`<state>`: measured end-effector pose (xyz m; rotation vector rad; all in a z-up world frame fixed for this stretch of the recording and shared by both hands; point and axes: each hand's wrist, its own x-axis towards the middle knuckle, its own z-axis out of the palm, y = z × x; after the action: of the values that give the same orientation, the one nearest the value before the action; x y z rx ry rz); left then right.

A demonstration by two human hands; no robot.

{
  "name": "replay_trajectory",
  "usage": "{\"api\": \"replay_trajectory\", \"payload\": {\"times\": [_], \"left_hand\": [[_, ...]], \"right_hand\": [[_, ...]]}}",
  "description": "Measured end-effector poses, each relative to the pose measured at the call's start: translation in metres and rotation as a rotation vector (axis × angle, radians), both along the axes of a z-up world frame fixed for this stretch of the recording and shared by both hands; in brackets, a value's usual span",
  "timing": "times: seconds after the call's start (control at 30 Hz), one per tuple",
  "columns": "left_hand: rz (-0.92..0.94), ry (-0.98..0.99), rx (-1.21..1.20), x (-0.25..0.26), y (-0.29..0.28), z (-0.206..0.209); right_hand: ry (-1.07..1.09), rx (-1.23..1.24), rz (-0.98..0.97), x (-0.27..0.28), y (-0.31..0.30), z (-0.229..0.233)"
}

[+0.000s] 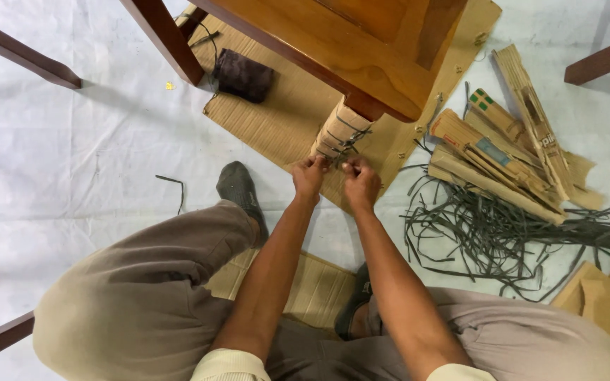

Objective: The person wraps the legs of a wooden table with cardboard and secures them with plastic ties for protection.

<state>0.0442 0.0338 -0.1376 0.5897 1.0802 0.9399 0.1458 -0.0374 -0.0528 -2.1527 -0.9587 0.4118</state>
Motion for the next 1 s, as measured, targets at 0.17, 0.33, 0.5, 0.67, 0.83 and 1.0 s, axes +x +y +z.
{"api": "replay_trajectory", "payload": {"times": [0.17,0.33,0.5,0.67,0.83,1.0], "left_hand": [[-0.058,-0.015,-0.052,-0.009,-0.005,0.007],[-0.132,0.057,0.025,-0.014,-0.014,0.022],[-0.206,0.192,0.123,-0.014,-0.041,0.03],[-0.417,0.523,0.191,-0.014,-0.065,0.046],[-0.515,0.652,0.287,-0.009,-0.086,0.019],[-0.611,0.704,0.278,-0.001,-0.104,0.026]], "right_hand": [[0.157,0.02,0.007,0.004,-0.015,-0.012],[0.176,-0.049,0.056,0.001,-0.037,-0.011],[0.173,-0.179,0.125,0.003,-0.062,-0.014],[0.172,-0.192,0.029,0.02,-0.09,-0.024],[0.059,-0.161,-0.066,0.052,-0.124,-0.063],[-0.198,-0.18,-0.355,0.059,-0.156,-0.045]]}}
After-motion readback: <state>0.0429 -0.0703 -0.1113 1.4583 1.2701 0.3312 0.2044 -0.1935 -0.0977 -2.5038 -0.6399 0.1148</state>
